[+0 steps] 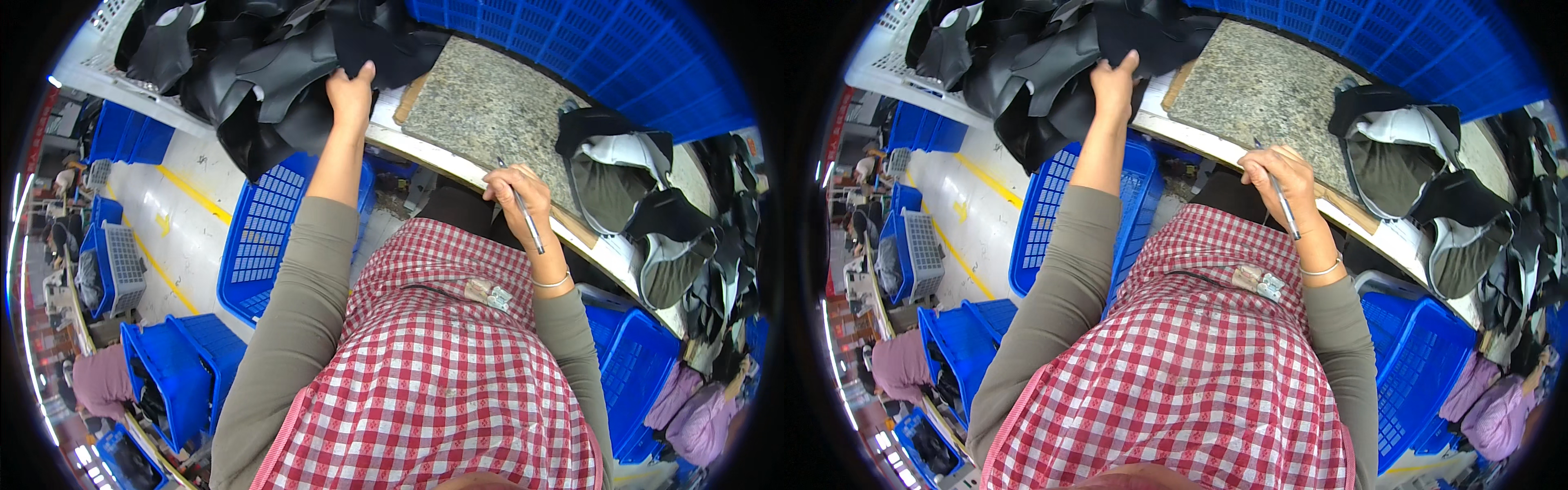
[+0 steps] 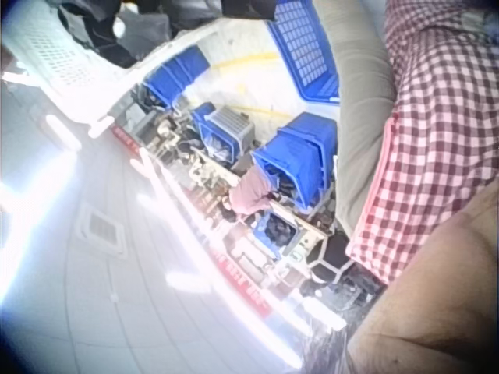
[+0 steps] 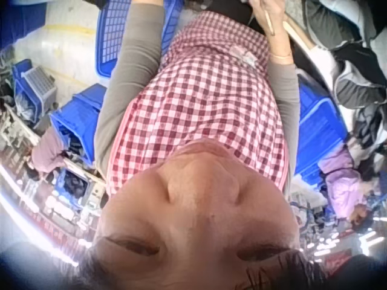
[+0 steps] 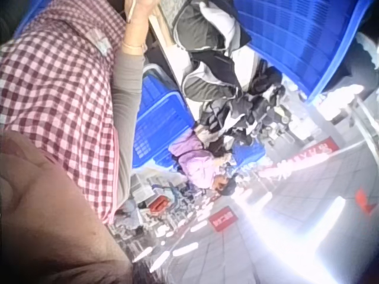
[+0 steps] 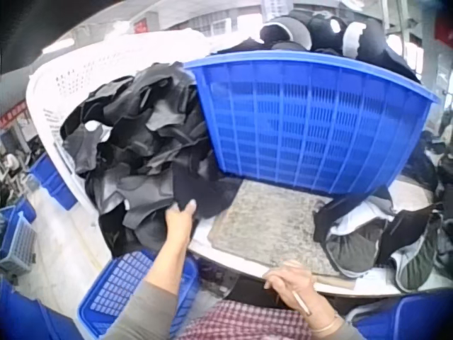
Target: The person picks up black shoe parts from a table, aligns edges, and presses them together by hand. The person turns the parts over and repeats the process with additional pieces, placing finished assemblies on the table.
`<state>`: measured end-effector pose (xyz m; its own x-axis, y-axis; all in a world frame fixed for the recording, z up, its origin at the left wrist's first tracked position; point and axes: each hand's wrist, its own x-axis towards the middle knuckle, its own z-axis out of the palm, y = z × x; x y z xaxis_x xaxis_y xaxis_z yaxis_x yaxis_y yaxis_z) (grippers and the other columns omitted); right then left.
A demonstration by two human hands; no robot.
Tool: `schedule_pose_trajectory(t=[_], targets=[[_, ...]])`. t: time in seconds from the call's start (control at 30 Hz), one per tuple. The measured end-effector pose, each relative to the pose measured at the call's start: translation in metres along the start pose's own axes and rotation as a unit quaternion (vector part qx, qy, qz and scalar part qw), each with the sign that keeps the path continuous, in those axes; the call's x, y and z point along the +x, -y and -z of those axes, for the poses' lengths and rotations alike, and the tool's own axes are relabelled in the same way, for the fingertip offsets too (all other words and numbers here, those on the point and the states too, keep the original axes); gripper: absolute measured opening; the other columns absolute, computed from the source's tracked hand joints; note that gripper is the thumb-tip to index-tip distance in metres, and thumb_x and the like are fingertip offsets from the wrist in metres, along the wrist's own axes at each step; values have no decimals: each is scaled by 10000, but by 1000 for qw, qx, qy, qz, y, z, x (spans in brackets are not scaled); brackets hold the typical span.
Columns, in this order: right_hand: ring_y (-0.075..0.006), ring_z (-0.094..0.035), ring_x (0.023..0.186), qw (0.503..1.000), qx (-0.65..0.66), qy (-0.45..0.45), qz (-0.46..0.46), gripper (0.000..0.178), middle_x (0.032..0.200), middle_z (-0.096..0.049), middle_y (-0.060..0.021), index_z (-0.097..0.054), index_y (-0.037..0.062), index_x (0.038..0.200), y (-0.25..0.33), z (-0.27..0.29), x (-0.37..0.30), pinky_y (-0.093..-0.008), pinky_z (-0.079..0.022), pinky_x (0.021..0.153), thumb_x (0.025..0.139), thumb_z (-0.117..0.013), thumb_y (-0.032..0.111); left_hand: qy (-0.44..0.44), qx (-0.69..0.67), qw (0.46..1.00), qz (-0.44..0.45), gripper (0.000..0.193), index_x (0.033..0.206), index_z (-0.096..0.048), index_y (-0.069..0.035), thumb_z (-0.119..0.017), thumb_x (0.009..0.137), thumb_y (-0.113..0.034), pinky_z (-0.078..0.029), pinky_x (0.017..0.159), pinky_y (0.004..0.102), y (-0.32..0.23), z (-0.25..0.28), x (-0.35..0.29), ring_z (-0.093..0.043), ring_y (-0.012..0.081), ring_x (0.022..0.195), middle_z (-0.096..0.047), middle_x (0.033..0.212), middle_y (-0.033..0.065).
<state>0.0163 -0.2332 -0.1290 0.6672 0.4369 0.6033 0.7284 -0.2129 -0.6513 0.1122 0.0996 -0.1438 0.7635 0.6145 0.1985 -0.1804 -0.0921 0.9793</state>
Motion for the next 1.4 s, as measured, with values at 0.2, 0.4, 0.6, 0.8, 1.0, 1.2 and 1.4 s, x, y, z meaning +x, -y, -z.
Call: schedule_pose_trajectory(t=[0.2,0.4,0.6,0.8,1.0,1.2,1.4], targets=[[-86,-629,685,969,58,-116,-212,233,776,-703,-53,-717,6,986,-16,43,-48,-255,-489,617,1062,-620,204,104,-391,914,-43,201,1111,-683,-63,-752,923,-44,-594,790,461,-44,-6,27,-713,236,981,-733,1077,71],[-234,-673,1018,984,-26,-113,-134,129,1032,-727,-104,-718,30,1041,-10,49,-14,-341,-521,904,1007,-661,141,281,-224,933,-40,296,1260,-656,-44,-713,976,-107,-542,935,352,-83,0,38,-672,173,1064,-707,1197,60],[-398,-614,1096,990,-91,-110,-11,746,1151,-672,-178,-603,35,1264,19,-27,92,-468,-503,987,719,-926,429,306,104,913,-248,531,1331,-586,50,-789,897,-179,-398,1138,400,-73,-22,-31,-477,321,1373,-502,1431,186],[-422,-697,913,949,-298,-33,-100,505,989,-693,-216,-583,-14,1079,13,-74,170,-521,-578,798,794,-844,311,378,123,905,-150,339,1216,-683,-66,-725,881,-33,-413,1152,430,-29,-2,-95,-479,347,1395,-499,1478,175],[-292,-755,840,979,-32,-119,-165,250,977,-764,-188,-680,-32,1046,-1,29,154,-345,-590,738,921,-737,178,83,401,861,-302,322,1238,-701,-138,-694,916,-124,-385,1163,481,16,90,-62,-527,380,1358,-591,1458,145],[-214,-696,1040,813,265,-359,-375,365,1180,-728,-156,-647,-55,1285,-46,28,59,-322,-550,930,951,-712,79,155,391,873,-249,249,1177,-728,-24,-671,945,-96,-438,1106,439,3,86,-31,-588,365,1275,-680,1336,127],[-143,-644,973,833,222,-322,-390,263,1086,-722,-75,-672,-14,1234,-81,3,-2,-288,-518,847,1021,-656,139,347,167,813,-437,490,1250,-690,-124,-821,778,-101,-468,1035,445,-61,-40,-150,-578,336,1222,-648,1281,68]])
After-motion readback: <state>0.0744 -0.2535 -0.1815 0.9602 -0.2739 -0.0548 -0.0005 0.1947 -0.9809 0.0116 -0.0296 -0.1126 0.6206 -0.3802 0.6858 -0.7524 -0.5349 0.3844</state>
